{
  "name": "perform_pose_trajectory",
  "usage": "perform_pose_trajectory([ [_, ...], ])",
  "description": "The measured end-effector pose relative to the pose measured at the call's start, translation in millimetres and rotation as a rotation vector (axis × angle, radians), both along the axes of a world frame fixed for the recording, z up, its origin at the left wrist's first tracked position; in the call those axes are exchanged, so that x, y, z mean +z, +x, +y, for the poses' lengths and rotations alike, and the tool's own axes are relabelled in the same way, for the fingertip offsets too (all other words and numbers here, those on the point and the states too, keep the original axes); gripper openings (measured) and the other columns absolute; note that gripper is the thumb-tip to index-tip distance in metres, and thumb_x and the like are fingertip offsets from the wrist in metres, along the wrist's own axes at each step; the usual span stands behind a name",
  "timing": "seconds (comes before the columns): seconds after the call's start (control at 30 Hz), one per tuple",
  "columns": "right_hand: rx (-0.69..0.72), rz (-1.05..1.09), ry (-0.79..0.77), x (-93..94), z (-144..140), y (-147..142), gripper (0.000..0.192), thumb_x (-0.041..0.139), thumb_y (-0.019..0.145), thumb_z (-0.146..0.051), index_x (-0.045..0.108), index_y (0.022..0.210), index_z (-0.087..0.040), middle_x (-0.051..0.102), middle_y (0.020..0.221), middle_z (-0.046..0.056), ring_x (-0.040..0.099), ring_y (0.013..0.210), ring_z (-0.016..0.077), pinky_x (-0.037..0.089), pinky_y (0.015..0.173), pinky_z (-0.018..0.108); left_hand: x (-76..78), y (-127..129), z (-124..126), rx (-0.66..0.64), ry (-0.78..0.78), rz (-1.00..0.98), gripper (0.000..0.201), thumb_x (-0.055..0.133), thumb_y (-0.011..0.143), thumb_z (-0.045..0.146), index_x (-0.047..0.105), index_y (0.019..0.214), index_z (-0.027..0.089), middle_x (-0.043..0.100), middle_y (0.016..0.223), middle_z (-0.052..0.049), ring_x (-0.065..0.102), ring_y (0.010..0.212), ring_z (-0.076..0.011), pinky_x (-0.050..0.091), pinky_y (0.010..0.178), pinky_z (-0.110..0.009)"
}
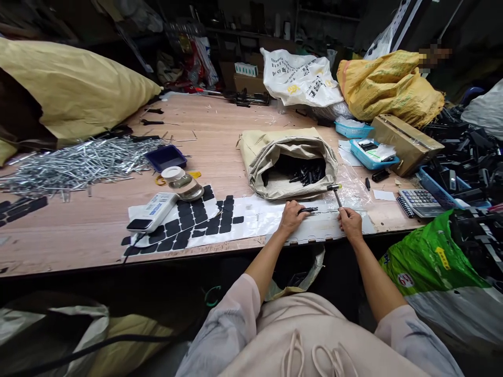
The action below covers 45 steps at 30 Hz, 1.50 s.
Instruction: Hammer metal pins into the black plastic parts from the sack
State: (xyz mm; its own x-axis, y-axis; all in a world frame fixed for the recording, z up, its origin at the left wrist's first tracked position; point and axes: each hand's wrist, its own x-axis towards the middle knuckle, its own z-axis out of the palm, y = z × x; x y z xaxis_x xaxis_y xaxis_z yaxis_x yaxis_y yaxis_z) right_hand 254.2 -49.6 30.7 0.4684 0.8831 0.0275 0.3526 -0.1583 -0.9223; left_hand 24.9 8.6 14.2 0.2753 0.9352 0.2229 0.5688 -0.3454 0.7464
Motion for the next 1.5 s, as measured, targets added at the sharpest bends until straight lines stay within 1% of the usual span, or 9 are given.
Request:
perform_pose_trajectory([
  [0.17,-0.013,0.141,0.0,1.7,-1,0,0.034,0.066,0.079,-0.054,0.068,0.077,-0.019,0.059,0.059,-0.002,0.048,0.042,0.0118,0.041,0.036,0.023,3.5,-13,-50,-0.12,0.151,-0.059,0.014,0.069,0.092,0.028,0.078,0.101,0.024,0.064,0.095,-0.006,0.054,0.098,-0.0229,0.049,0.091,-0.04],
  [0.37,0.013,0.068,-0.006,-4.1,0,1,0.036,0.065,0.081,-0.054,0.067,0.076,-0.019,0.059,0.059,-0.001,0.049,0.042,0.012,0.042,0.037,0.023,-33.3,-40,-150,-0.281,0.235,0.017,0.018,0.064,0.096,0.031,0.076,0.106,0.021,0.066,0.089,-0.006,0.058,0.085,-0.0197,0.051,0.082,-0.037],
  [0.47,0.02,0.054,-0.016,-6.0,-1,2,0.035,0.063,0.083,-0.054,0.067,0.077,-0.019,0.06,0.06,-0.001,0.05,0.042,0.0127,0.042,0.038,0.024,-39.3,-43,-167,-0.247,0.205,0.089,0.02,0.067,0.094,0.032,0.073,0.11,0.021,0.066,0.092,-0.005,0.061,0.082,-0.0188,0.053,0.078,-0.035],
  [0.6,0.027,-0.037,-0.011,-8.4,-1,1,0.035,0.06,0.086,-0.053,0.067,0.077,-0.02,0.06,0.06,-0.001,0.051,0.044,0.0133,0.043,0.045,0.025,-13.1,-34,-121,-0.226,0.22,0.063,0.022,0.065,0.095,0.032,0.07,0.114,0.023,0.065,0.095,-0.005,0.064,0.085,-0.018,0.055,0.077,-0.031],
  [0.77,0.023,-0.155,0.011,-11.4,1,1,0.04,0.056,0.088,-0.056,0.066,0.073,-0.021,0.058,0.053,-0.001,0.054,0.049,0.0164,0.044,0.053,0.027,39.2,-34,14,0.341,0.037,0.294,0.026,0.055,0.1,0.028,0.067,0.121,0.016,0.063,0.11,-0.009,0.063,0.094,-0.0189,0.053,0.083,-0.031],
  [0.93,0.014,-0.185,0.048,-13.8,3,2,0.042,0.054,0.089,-0.057,0.065,0.07,-0.021,0.059,0.054,0.0,0.052,0.052,0.0171,0.042,0.055,0.027,54.2,-47,105,0.584,-0.118,0.394,0.021,0.053,0.097,0.014,0.07,0.1,0.002,0.062,0.109,-0.023,0.061,0.102,-0.0315,0.046,0.087,-0.045],
  [1.1,0.012,-0.181,0.029,-12.8,4,1,0.036,0.054,0.089,-0.049,0.065,0.069,-0.021,0.057,0.053,0.0,0.053,0.054,0.0176,0.041,0.057,0.026,43.8,-42,119,0.649,-0.245,0.466,0.025,0.046,0.095,0.002,0.065,0.111,0.002,0.063,0.11,-0.02,0.059,0.103,-0.0279,0.043,0.086,-0.043],
  [1.3,0.018,-0.175,0.032,-11.1,3,1,0.035,0.054,0.088,-0.049,0.065,0.071,-0.021,0.059,0.054,0.001,0.054,0.055,0.0176,0.042,0.057,0.026,42.7,-42,108,0.61,-0.191,0.441,0.019,0.049,0.098,0.007,0.063,0.111,0.004,0.061,0.109,-0.017,0.057,0.105,-0.0267,0.042,0.091,-0.045],
  [1.5,0.02,-0.166,0.029,-11.6,3,2,0.036,0.054,0.088,-0.05,0.065,0.071,-0.021,0.058,0.056,0.0,0.053,0.054,0.0175,0.042,0.056,0.027,34.4,-36,60,0.42,0.167,0.217,0.017,0.063,0.095,0.03,0.068,0.109,0.02,0.064,0.105,-0.009,0.059,0.1,-0.0239,0.047,0.082,-0.034],
])
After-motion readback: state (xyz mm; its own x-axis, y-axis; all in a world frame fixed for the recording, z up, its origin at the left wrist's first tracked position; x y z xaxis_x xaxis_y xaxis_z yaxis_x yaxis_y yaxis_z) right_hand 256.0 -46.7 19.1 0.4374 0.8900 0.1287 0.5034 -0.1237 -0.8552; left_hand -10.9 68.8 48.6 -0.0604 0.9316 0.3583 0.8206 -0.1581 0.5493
